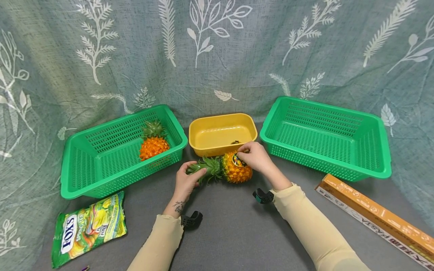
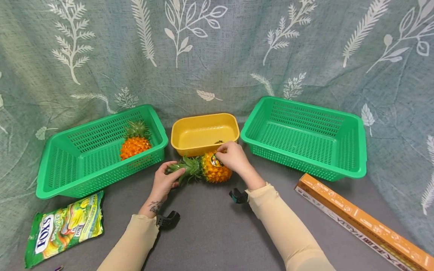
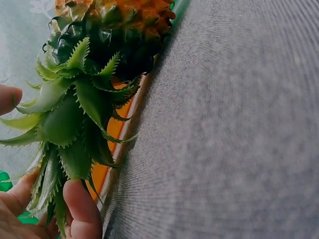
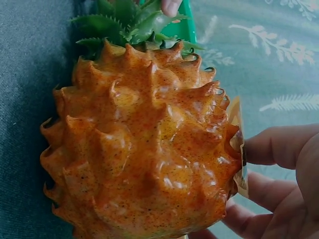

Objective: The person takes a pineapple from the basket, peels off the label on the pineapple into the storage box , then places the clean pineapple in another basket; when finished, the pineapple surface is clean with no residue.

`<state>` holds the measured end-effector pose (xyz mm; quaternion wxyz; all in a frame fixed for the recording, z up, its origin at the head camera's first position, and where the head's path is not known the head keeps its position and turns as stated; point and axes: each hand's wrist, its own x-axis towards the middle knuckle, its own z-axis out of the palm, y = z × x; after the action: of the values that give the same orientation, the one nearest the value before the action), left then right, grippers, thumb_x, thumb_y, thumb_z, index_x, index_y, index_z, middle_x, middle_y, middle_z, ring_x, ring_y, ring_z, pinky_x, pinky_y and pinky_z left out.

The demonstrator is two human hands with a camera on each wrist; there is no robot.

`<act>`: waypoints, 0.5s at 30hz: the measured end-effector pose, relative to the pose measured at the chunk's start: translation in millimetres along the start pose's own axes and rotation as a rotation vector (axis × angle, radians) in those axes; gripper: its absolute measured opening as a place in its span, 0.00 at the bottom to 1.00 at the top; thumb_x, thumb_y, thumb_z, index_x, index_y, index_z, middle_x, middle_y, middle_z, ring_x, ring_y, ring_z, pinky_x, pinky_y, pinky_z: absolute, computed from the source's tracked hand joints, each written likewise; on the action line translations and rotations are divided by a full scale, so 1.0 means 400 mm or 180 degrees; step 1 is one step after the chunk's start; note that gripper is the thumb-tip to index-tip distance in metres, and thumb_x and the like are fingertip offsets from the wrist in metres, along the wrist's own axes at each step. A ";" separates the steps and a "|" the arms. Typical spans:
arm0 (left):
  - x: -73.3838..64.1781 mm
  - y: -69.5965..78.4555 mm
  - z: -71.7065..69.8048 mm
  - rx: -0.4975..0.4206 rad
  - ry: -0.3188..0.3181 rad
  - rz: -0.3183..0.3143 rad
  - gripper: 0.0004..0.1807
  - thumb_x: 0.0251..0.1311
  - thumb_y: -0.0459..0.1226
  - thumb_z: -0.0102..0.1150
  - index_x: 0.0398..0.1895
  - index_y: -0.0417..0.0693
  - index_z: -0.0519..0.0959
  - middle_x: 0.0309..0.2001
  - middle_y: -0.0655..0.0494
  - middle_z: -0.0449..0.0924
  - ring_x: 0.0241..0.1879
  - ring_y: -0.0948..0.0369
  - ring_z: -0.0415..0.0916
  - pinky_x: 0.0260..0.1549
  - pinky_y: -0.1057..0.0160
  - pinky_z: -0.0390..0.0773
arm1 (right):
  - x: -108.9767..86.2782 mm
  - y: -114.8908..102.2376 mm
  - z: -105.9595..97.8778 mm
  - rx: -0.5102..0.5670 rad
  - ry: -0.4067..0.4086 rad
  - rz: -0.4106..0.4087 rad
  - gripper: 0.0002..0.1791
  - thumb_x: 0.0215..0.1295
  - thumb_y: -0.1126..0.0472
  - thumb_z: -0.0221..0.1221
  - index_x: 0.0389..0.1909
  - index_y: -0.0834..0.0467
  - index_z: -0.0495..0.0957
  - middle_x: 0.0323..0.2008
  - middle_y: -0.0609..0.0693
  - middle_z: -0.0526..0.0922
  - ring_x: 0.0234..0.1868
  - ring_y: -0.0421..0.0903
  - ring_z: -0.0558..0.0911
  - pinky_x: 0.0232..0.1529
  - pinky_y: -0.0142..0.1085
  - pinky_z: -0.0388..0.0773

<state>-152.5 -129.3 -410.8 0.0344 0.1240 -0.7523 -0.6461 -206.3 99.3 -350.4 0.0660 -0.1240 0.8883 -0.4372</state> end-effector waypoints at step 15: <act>0.000 -0.001 0.003 -0.0018 0.0009 0.0020 0.24 0.51 0.36 0.64 0.52 0.41 0.71 0.47 0.46 0.67 0.19 0.67 0.68 0.18 0.68 0.73 | -0.037 -0.026 -0.005 0.0607 0.0226 -0.0631 0.02 0.52 0.71 0.56 0.28 0.65 0.75 0.42 0.64 0.79 0.36 0.51 0.78 0.32 0.37 0.74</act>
<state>-152.6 -128.2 -411.4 0.0378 0.1225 -0.7509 -0.6479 -190.7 99.1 -340.8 0.0025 -0.1888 0.8279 -0.5282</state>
